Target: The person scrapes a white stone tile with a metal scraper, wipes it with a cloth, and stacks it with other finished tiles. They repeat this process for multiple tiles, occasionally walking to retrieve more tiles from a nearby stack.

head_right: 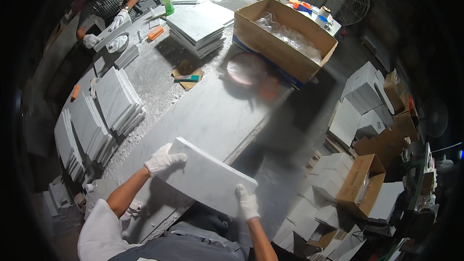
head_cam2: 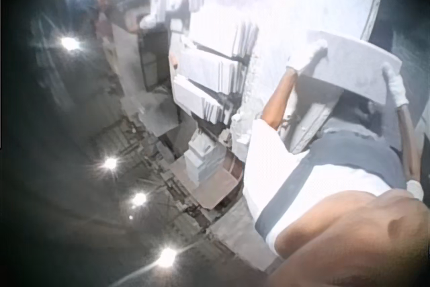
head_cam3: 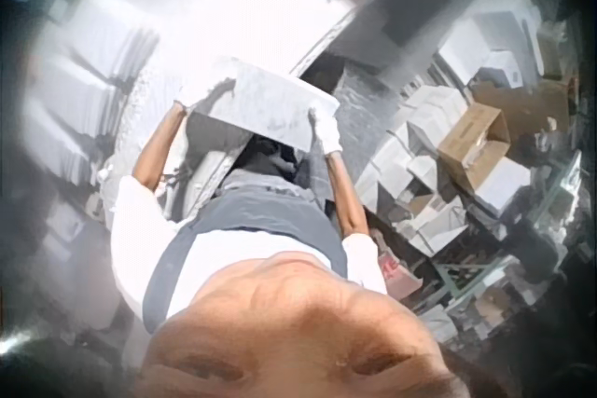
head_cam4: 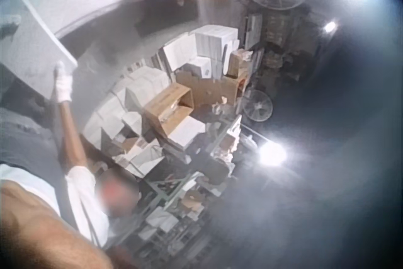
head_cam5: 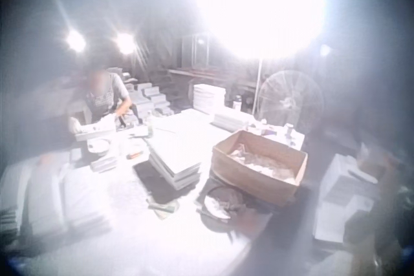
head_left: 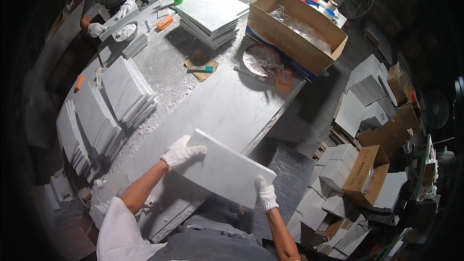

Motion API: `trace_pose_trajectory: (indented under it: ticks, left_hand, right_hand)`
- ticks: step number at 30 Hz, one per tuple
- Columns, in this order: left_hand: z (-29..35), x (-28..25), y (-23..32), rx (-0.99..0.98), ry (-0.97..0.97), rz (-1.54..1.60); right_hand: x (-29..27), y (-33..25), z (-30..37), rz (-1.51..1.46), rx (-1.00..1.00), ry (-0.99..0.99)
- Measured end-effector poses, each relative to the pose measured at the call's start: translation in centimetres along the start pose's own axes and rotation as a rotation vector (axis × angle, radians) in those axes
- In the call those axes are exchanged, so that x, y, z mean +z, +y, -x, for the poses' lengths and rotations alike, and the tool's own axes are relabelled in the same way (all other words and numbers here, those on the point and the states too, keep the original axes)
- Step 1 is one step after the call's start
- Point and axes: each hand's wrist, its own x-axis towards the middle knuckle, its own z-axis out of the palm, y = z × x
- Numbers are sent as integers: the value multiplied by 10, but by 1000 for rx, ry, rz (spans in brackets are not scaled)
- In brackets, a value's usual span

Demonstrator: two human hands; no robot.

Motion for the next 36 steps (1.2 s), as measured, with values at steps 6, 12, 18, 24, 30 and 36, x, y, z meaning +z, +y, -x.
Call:
trace_pose_trajectory:
  ticks: [6,12,18,24,30,36]
  left_hand:
    - [-69,-35,23,-18,7,-307]
    - [-99,-36,2,-122,-89,-304]
    - [-102,-35,6,-74,17,-680]
    - [-77,-16,1,5,267,-593]
    - [-8,51,-48,47,886,261]
    - [13,110,-64,-266,614,466]
  right_hand:
    - [40,-34,-34,-11,166,39]
    - [56,-38,-39,-114,180,99]
    - [65,-43,-33,-235,188,168]
    - [59,-30,-41,-149,88,143]
    - [64,-6,-23,-385,135,30]
    - [76,-1,-6,-349,86,11]
